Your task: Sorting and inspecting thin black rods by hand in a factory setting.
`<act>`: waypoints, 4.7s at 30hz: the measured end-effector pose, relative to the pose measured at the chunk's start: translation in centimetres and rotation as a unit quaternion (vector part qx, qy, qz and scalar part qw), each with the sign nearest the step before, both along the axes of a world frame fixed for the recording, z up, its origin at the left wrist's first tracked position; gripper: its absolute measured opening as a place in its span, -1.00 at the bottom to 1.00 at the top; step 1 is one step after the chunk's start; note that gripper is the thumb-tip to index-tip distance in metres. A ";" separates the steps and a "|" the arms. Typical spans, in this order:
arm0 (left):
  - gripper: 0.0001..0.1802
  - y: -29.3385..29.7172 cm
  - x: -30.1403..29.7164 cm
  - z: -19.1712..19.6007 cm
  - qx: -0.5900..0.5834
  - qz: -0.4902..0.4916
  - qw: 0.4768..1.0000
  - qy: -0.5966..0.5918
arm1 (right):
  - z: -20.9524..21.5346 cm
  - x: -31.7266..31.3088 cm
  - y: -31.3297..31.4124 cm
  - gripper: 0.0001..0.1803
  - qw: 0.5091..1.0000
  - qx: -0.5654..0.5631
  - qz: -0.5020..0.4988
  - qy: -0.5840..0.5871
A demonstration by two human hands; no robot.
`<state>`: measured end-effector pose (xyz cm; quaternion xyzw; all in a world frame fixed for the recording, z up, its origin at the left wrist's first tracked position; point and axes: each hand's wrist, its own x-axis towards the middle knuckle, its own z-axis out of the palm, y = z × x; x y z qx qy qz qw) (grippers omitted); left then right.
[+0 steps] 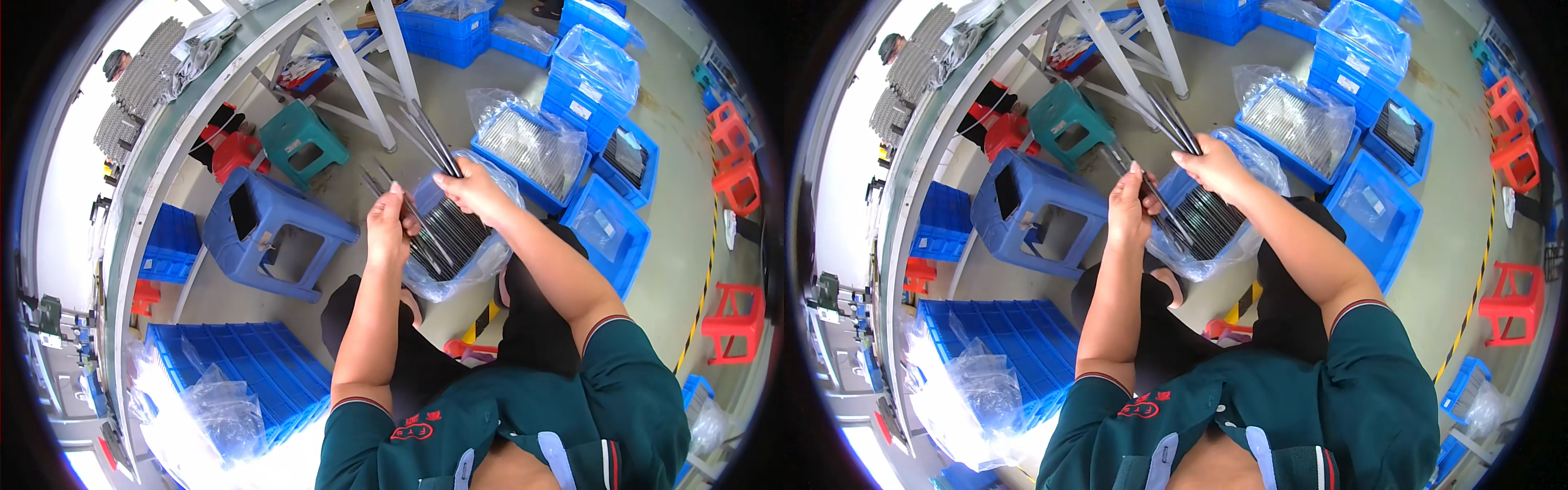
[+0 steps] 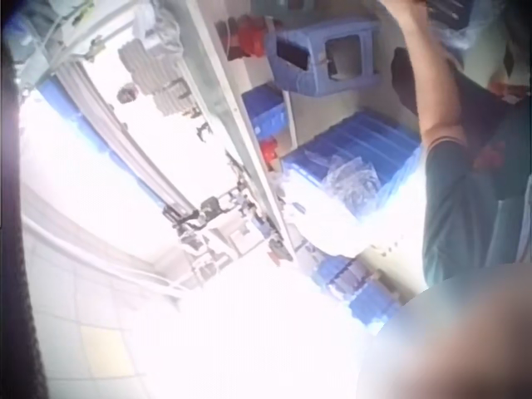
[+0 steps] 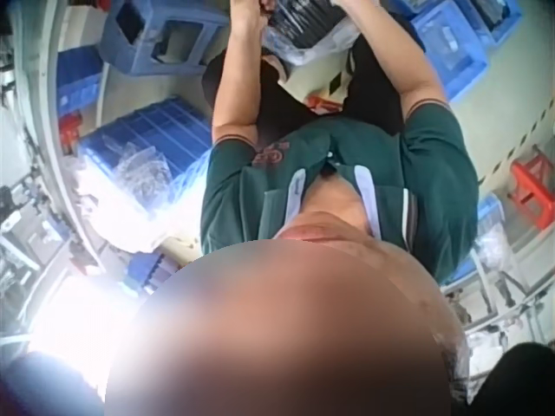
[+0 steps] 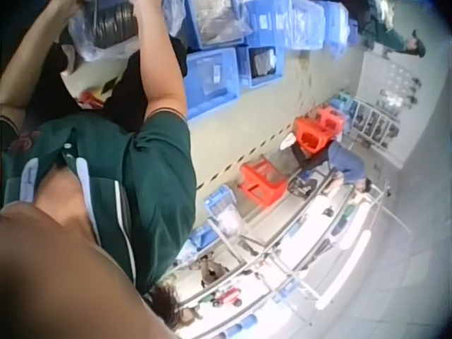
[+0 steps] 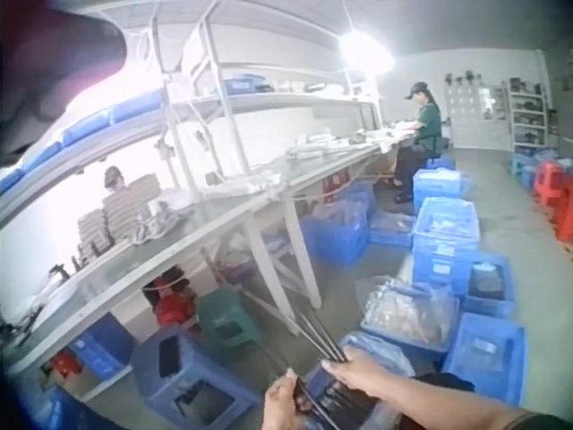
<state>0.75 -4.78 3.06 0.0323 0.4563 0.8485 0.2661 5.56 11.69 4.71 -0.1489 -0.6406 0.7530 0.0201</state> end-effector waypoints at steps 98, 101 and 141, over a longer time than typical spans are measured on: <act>-0.64 1.4 2.9 -1.6 -0.034 -0.265 0.962 -0.063 | -1.9 -3.7 4.8 -0.74 0.988 -0.126 -0.091 -0.015; -0.62 0.0 3.0 -0.6 -0.009 -0.313 0.946 -0.089 | -1.7 -3.7 9.6 -0.72 0.972 -0.130 -0.193 0.018; -0.67 -1.0 -1.8 -0.7 0.095 0.100 0.988 -0.065 | 0.6 1.7 -1.9 -0.79 0.984 0.027 0.159 -0.076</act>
